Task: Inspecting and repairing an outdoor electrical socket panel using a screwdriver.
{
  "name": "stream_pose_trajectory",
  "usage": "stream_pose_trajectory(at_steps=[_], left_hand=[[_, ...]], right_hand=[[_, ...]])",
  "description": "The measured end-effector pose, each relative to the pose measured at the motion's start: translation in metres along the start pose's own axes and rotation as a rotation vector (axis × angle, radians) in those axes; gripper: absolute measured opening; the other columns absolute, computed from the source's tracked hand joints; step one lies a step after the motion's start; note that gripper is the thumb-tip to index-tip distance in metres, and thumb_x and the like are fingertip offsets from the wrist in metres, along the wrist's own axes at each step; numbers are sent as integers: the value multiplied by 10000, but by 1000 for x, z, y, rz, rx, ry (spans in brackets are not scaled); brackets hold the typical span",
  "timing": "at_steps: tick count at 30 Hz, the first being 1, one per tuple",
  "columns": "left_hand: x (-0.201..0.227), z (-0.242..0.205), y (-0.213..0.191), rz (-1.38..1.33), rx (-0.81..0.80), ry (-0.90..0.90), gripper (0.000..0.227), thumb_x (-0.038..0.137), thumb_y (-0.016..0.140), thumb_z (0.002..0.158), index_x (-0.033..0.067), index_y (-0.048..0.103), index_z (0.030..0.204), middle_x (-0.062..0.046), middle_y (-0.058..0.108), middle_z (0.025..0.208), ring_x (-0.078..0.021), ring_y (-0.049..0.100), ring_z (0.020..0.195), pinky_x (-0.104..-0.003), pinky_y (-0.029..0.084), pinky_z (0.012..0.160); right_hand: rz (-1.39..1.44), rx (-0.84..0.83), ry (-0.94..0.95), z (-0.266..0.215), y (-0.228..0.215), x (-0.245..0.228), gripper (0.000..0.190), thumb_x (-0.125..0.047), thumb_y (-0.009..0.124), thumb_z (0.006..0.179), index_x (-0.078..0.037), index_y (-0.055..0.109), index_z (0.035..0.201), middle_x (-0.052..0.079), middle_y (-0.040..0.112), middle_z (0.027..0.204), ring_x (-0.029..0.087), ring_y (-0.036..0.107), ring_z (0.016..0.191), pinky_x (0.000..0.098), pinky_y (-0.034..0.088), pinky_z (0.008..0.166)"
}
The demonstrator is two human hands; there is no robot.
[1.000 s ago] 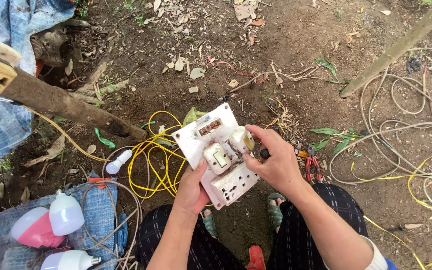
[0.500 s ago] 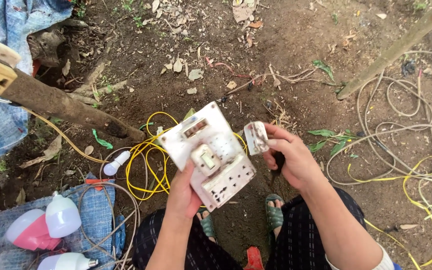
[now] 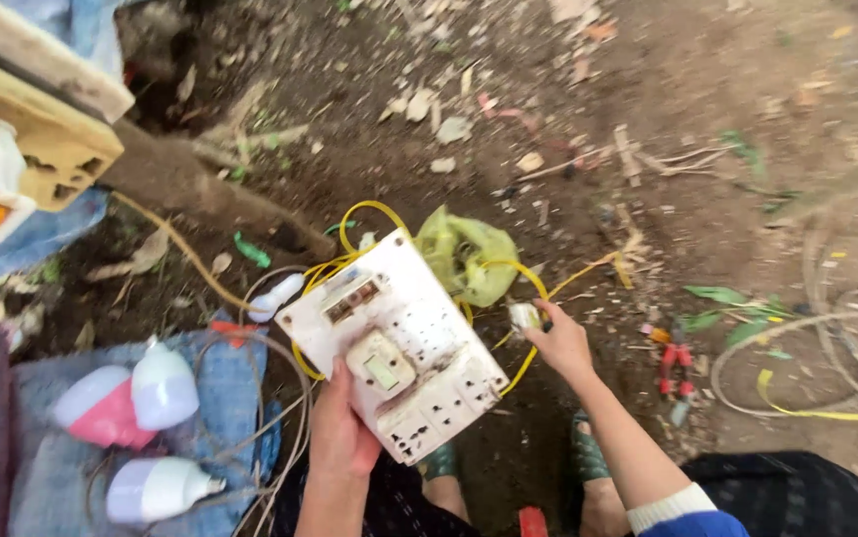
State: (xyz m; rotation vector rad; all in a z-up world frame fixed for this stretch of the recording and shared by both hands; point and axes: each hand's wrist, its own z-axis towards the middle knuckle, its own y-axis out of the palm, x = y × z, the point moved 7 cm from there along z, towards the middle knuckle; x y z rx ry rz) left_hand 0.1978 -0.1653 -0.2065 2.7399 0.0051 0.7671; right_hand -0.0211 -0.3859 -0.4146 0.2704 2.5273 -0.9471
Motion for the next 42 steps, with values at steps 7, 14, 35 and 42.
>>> stream_pose_trajectory(at_steps=[7, 14, 35, 42], left_hand=[[5, 44, -13, 10, -68, 48, 757, 320, 571, 787, 70, 481, 1495, -186, 594, 1428, -333, 552, 1321, -537, 451, 1095], [4, 61, -18, 117, -13, 22, 546, 246, 553, 911, 39, 569, 1416, -179, 653, 1350, -305, 620, 1219, -491, 494, 1059], [-39, 45, 30, 498, -441, 138, 360, 354, 689, 940, 39, 740, 1108, -157, 779, 910, -225, 759, 770, -410, 621, 734], [-47, 45, 36, 542, -472, 151, 327, 307, 608, 999, 42, 745, 1133, -154, 783, 912, -216, 760, 761, -386, 621, 720]], right_hand=[[-339, -56, 51, 41, 81, 92, 605, -357, 674, 860, -246, 520, 1434, 139, 638, 1291, 355, 659, 1096, 507, 567, 831], [-105, 97, 20, 53, 46, 73, 705, -235, 772, 861, -112, 476, 1488, 205, 360, 1516, 416, 498, 1303, 545, 446, 1067], [-1147, -227, -1002, -173, -83, -150, 740, -119, 433, 1035, -474, 97, 1590, 78, 705, 992, 192, 743, 852, 337, 578, 772], [-1072, -174, -884, -165, -91, -132, 839, -9, 405, 1000, -494, 62, 1593, 94, 684, 1037, 146, 697, 726, 275, 591, 617]])
